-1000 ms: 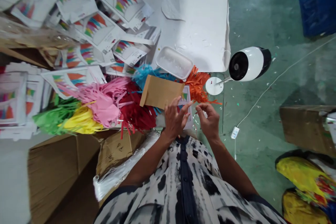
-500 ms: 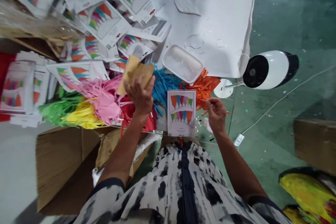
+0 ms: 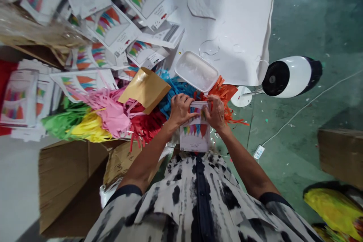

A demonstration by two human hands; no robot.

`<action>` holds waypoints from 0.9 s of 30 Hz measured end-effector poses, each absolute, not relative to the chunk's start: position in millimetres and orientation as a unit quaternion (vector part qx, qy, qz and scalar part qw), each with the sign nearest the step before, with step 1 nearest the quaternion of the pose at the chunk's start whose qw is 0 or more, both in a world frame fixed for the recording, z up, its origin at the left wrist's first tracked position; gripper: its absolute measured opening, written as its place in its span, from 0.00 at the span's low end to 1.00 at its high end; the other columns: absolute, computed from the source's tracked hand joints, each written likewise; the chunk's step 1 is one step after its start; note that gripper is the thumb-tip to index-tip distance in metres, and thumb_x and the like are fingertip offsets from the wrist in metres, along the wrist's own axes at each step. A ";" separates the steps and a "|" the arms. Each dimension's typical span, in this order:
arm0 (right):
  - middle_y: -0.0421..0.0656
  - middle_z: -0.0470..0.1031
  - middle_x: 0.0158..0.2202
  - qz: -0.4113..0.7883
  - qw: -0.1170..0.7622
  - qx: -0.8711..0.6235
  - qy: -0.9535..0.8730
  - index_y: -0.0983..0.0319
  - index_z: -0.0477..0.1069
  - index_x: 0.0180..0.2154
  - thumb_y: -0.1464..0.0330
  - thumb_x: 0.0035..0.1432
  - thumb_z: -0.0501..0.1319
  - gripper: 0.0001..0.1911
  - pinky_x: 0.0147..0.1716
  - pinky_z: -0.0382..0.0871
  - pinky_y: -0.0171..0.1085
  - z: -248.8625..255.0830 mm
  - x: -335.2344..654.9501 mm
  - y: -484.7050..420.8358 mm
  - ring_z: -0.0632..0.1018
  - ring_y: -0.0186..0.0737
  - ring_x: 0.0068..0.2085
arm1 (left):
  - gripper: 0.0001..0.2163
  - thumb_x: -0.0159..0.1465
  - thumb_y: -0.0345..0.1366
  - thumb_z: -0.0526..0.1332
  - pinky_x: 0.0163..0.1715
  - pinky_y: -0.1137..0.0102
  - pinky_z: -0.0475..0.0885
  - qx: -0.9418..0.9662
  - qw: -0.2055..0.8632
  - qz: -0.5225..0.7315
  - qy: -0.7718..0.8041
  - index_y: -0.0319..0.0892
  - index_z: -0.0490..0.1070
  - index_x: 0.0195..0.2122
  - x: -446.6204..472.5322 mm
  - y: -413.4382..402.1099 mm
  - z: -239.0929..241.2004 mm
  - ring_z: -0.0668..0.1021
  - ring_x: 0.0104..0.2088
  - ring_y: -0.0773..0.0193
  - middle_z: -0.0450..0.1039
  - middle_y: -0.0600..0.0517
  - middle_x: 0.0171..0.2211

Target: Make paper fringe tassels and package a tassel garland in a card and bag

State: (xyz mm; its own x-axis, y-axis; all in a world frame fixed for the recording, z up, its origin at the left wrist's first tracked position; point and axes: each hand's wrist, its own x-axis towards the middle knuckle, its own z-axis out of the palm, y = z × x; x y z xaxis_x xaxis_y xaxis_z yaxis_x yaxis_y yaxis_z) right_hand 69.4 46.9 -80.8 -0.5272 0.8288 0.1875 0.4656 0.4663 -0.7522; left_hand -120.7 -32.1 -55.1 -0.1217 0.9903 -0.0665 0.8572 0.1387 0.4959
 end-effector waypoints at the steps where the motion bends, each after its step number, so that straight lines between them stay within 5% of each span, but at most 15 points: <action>1: 0.51 0.75 0.54 0.330 0.271 -0.395 -0.814 0.57 0.65 0.56 0.68 0.64 0.61 0.19 0.57 0.67 0.54 -79.7 72.0 41.9 0.76 0.53 0.55 | 0.26 0.60 0.56 0.71 0.64 0.45 0.57 0.643 0.202 0.175 0.718 0.44 0.78 0.53 -121.1 -35.3 -55.5 0.70 0.58 0.40 0.76 0.41 0.50; 8: 0.50 0.75 0.50 0.351 0.311 -0.360 -0.806 0.57 0.65 0.51 0.69 0.65 0.58 0.13 0.54 0.73 0.51 -42.1 88.5 0.7 0.77 0.50 0.54 | 0.19 0.62 0.46 0.73 0.49 0.60 0.73 0.638 0.294 0.249 0.666 0.42 0.78 0.49 -115.5 -64.7 -25.9 0.77 0.48 0.53 0.74 0.45 0.46; 13: 0.49 0.75 0.50 0.343 0.376 -0.369 -0.778 0.55 0.67 0.48 0.68 0.66 0.62 0.10 0.57 0.73 0.53 -0.6 98.1 -11.1 0.77 0.50 0.55 | 0.11 0.61 0.43 0.74 0.53 0.62 0.75 0.608 0.379 0.376 0.587 0.44 0.81 0.40 -124.3 -64.6 7.2 0.80 0.51 0.56 0.77 0.46 0.49; 16: 0.49 0.75 0.50 0.338 0.392 -0.377 -0.768 0.54 0.68 0.48 0.67 0.66 0.63 0.09 0.57 0.73 0.54 15.3 104.6 -18.9 0.77 0.50 0.54 | 0.15 0.59 0.46 0.75 0.48 0.63 0.77 0.551 0.455 0.427 0.554 0.43 0.82 0.42 -124.0 -69.8 15.7 0.82 0.46 0.57 0.80 0.46 0.44; 27: 0.45 0.76 0.42 0.314 0.463 -0.372 -0.741 0.54 0.70 0.42 0.64 0.65 0.66 0.06 0.53 0.74 0.53 49.6 115.7 -34.2 0.78 0.49 0.50 | 0.17 0.56 0.50 0.76 0.42 0.63 0.84 0.502 0.420 0.532 0.537 0.42 0.84 0.36 -92.4 -89.7 34.7 0.83 0.41 0.60 0.79 0.45 0.40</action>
State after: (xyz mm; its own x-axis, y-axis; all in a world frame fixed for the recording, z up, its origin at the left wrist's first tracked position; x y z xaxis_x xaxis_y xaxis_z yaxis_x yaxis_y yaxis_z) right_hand 115.7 -34.2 49.6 -0.2955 0.8415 0.4523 0.2599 0.5263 -0.8096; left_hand -92.4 -89.7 34.7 -0.1427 0.9862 0.0835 0.0933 -0.0706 0.9931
